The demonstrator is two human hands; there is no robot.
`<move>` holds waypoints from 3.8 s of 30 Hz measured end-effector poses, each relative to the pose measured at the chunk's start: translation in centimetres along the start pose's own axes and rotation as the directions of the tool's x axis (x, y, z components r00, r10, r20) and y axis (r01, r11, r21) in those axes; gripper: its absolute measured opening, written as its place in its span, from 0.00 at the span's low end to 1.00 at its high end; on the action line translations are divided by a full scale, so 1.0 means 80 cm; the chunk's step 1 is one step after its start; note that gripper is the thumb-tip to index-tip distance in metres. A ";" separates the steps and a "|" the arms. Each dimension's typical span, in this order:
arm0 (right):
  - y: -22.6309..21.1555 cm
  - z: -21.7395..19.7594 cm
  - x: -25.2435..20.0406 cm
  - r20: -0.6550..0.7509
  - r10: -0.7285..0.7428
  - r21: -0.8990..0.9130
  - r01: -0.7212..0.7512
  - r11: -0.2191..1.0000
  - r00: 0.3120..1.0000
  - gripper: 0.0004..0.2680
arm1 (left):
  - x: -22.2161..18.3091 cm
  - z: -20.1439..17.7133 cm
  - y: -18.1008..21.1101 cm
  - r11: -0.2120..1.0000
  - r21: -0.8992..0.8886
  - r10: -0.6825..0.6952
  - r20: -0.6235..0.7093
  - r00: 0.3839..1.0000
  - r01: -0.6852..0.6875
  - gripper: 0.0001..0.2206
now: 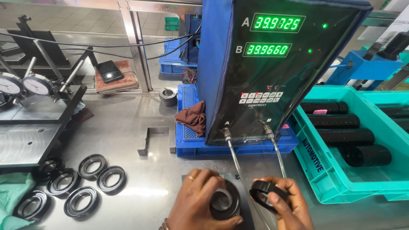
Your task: Testing metal pulley components using a digital measurement gauge in a factory setting.
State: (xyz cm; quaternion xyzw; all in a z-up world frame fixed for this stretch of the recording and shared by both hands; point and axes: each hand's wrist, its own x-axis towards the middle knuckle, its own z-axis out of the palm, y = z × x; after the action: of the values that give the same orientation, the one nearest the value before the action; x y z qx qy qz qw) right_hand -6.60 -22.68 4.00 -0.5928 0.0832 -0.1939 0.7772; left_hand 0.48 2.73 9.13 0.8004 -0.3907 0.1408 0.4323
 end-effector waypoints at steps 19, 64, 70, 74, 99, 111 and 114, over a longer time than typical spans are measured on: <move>-0.038 0.033 0.020 0.460 -0.283 -0.563 0.522 0.641 0.842 0.12 | -0.012 -0.027 -0.220 0.599 0.564 -0.582 -0.181 0.793 0.569 0.20; 0.032 -0.482 0.430 -0.878 0.207 0.471 0.708 0.527 0.431 0.13 | -0.007 -0.029 -0.206 0.356 0.728 -0.681 -0.228 0.696 0.586 0.25; -0.111 -0.299 0.305 -0.728 0.066 0.459 0.413 0.786 0.683 0.10 | -0.052 -0.085 -0.211 0.255 0.846 -0.778 -0.108 0.618 0.469 0.25; -0.136 -0.240 0.217 -0.506 -0.080 0.427 0.330 0.842 0.859 0.11 | -0.141 -0.093 -0.301 0.314 0.848 -0.681 -0.112 0.724 0.426 0.28; -0.068 -0.033 -0.010 -0.128 0.088 0.077 -0.079 0.994 0.988 0.27 | -0.021 0.018 -0.010 0.972 0.036 -0.235 0.209 0.949 0.232 0.41; -0.112 0.091 0.000 0.234 0.165 -0.559 -0.006 0.829 0.958 0.25 | 0.032 -0.061 -0.058 0.978 0.141 -0.094 -0.356 0.930 0.153 0.27; -0.106 0.113 0.001 0.395 0.117 -0.714 0.225 0.663 0.911 0.23 | 0.011 -0.053 -0.143 0.914 0.202 -0.247 -0.413 0.877 0.353 0.25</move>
State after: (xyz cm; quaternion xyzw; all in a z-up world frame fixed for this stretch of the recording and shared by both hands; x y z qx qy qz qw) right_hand -4.95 -16.55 14.70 -0.8873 -0.0270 -0.0378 0.4588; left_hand 10.07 9.39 5.46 0.8606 -0.1468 0.2753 0.4025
